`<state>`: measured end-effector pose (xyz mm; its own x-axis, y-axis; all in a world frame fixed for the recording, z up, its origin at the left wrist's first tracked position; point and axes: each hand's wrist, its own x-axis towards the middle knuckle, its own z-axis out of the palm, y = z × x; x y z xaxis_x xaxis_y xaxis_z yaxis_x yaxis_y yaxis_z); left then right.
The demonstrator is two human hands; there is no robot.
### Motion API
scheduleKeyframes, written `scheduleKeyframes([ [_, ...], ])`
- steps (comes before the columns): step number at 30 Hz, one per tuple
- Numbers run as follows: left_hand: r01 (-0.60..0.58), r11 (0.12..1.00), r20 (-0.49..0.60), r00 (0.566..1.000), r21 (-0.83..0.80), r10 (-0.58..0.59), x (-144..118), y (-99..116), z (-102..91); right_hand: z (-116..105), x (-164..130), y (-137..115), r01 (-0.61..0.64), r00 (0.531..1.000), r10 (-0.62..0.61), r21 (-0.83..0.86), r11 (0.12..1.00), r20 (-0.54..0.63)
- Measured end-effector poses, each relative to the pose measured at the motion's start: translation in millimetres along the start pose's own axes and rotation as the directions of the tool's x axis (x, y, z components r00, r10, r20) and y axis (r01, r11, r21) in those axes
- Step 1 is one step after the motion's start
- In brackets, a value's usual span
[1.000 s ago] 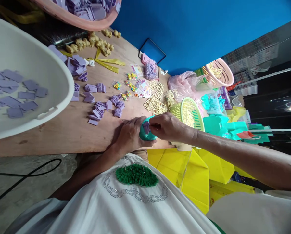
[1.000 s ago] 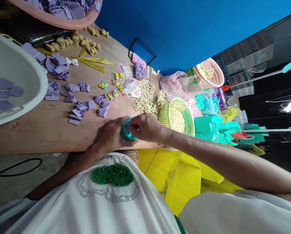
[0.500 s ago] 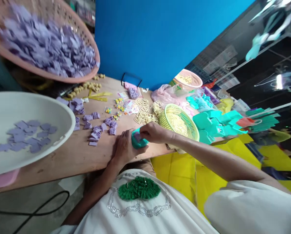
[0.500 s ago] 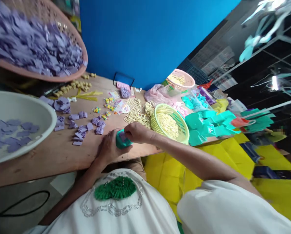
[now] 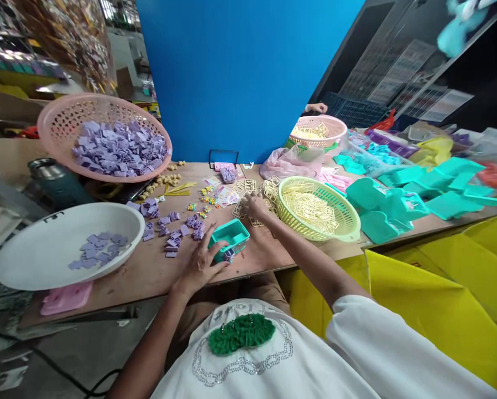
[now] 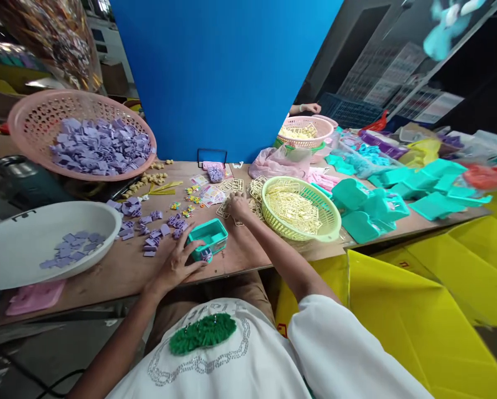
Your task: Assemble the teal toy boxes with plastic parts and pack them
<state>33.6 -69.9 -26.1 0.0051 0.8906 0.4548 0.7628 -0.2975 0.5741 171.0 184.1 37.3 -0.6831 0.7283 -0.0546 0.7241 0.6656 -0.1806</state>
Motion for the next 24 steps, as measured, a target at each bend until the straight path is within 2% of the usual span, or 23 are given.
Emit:
scheduleKeyframes([
  [3,0.031,0.998,0.054,0.998,-0.045,-0.029,11.2,-4.9,2.3,1.6,6.7,10.0,-0.127,0.985,0.139,0.113,0.985,-0.103],
  [7,0.048,0.992,0.127,0.991,-0.116,-0.033,31.1,-8.6,-7.7,-11.8,-4.6,18.4,-0.099,0.956,0.176,0.309,0.946,-0.234],
  [9,0.083,0.977,0.134,0.989,-0.198,-0.057,44.0,-5.3,-14.7,-18.9,-18.8,15.5,-0.031,0.936,0.166,0.399,0.917,-0.311],
  [11,0.145,0.933,0.066,0.989,-0.331,-0.13,61.4,3.8,-19.5,-24.4,-36.1,6.6,0.056,0.921,0.132,0.461,0.886,-0.367],
  [13,0.201,0.858,-0.015,0.972,-0.473,-0.236,82.8,17.7,-20.0,-31.7,-53.2,-2.4,0.186,0.918,0.04,0.52,0.834,-0.394],
  [14,0.227,0.815,-0.022,0.959,-0.533,-0.282,93.8,25.2,-18.3,-37.6,-60.9,-3.8,0.265,0.914,-0.025,0.551,0.791,-0.404],
  [16,0.295,0.724,0.034,0.935,-0.624,-0.352,112.6,37.7,-12.0,-55.7,-72.9,5.9,0.37,0.892,-0.104,0.577,0.728,-0.441],
  [17,0.329,0.68,0.063,0.921,-0.655,-0.385,119.2,41.9,-7.9,-67.1,-76.8,18.0,0.355,0.89,-0.083,0.568,0.742,-0.448],
  [18,0.359,0.641,0.081,0.904,-0.678,-0.42,123.3,44.5,-3.5,-78.9,-79.0,34.3,0.282,0.894,-0.012,0.539,0.794,-0.449],
  [20,0.388,0.6,0.066,0.872,-0.7,-0.486,125.0,45.4,5.3,-98.9,-78.7,74.1,-0.045,0.893,0.242,0.458,0.888,-0.38],
  [22,0.38,0.629,0.027,0.868,-0.679,-0.496,121.4,42.7,12.9,-108.3,-74.1,111.8,-0.188,0.889,0.345,0.447,0.874,-0.301],
  [24,0.358,0.707,-0.01,0.888,-0.61,-0.459,117.2,38.6,17.5,-107.6,-69.3,138.2,-0.239,0.895,0.382,0.477,0.846,-0.231],
])
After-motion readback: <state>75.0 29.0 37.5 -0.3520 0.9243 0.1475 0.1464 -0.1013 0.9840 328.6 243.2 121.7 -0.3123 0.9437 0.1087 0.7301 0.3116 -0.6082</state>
